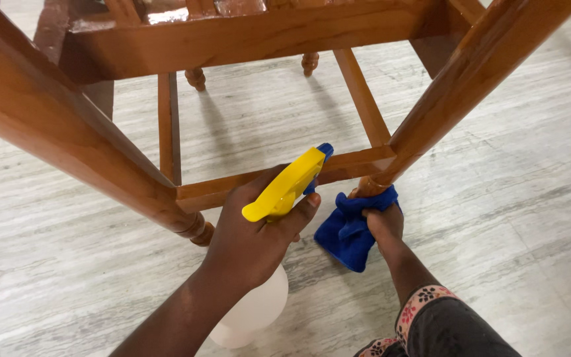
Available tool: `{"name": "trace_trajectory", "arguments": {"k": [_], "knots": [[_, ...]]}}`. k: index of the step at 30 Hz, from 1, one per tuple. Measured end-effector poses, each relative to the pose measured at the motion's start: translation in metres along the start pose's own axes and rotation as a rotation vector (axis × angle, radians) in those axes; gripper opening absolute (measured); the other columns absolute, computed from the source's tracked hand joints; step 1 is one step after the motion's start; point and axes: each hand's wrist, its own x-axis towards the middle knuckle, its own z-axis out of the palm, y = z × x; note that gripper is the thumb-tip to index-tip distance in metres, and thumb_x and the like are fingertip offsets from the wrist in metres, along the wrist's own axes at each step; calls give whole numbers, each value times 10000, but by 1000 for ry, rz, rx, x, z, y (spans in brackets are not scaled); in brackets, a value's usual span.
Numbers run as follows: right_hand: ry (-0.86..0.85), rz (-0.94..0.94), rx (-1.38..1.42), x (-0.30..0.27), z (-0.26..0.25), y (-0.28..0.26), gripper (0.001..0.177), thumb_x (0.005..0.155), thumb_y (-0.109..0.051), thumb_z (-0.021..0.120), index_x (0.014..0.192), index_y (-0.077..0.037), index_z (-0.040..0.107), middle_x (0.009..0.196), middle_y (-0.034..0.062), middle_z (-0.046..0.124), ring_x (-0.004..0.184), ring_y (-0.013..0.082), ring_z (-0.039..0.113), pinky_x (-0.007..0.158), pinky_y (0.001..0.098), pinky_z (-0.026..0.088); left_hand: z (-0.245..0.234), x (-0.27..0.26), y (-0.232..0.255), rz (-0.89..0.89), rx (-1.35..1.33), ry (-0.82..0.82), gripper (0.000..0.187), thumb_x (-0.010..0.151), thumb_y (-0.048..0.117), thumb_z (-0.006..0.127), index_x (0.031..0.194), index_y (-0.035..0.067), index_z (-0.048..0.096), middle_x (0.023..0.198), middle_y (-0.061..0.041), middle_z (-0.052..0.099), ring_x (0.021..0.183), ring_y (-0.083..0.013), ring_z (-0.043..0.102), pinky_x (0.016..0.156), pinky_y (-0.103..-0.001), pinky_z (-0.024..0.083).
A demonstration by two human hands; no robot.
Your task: The person cleans a wooden chair using a spray bottle and a blue cloth. They spray the chair's backrest, legs, and seat, then wipe each area thoroughly. The person moves the chair to a different location and continues cleaning the back and legs.
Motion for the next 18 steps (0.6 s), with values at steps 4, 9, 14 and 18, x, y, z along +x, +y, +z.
{"name": "trace_trajectory", "arguments": {"k": [4, 9, 14, 18], "knots": [[16, -179, 8, 2, -11, -2, 627, 699, -186, 831, 1291, -90, 645, 1221, 134, 738, 1157, 287, 694, 986, 380, 527, 1, 1, -5, -61, 149, -16, 398, 911, 298, 691, 1273, 133, 685, 755, -76, 737, 598, -132, 661, 603, -317, 556], [58, -175, -137, -16, -29, -25, 723, 699, -250, 883, 1341, -125, 574, 1235, 156, 715, 1170, 338, 671, 988, 425, 523, 6, 2, -21, 174, 315, 20, 427, 922, 343, 701, 1278, 110, 681, 868, -50, 765, 747, -196, 727, 702, -367, 576], [86, -221, -132, -23, -39, -32, 787, 691, -242, 876, 1369, -122, 494, 1209, 197, 708, 1132, 393, 675, 956, 464, 539, 15, -2, -23, -28, 376, -67, 455, 895, 367, 680, 1292, 146, 649, 792, -83, 748, 690, -230, 738, 691, -377, 578], [89, -306, -115, -35, -53, -38, 788, 699, -251, 873, 1359, -98, 470, 1185, 212, 718, 1110, 401, 690, 934, 466, 556, 18, 1, -28, -21, 474, -132, 506, 890, 420, 700, 1290, 122, 616, 820, -107, 729, 702, -261, 730, 683, -402, 570]]}}
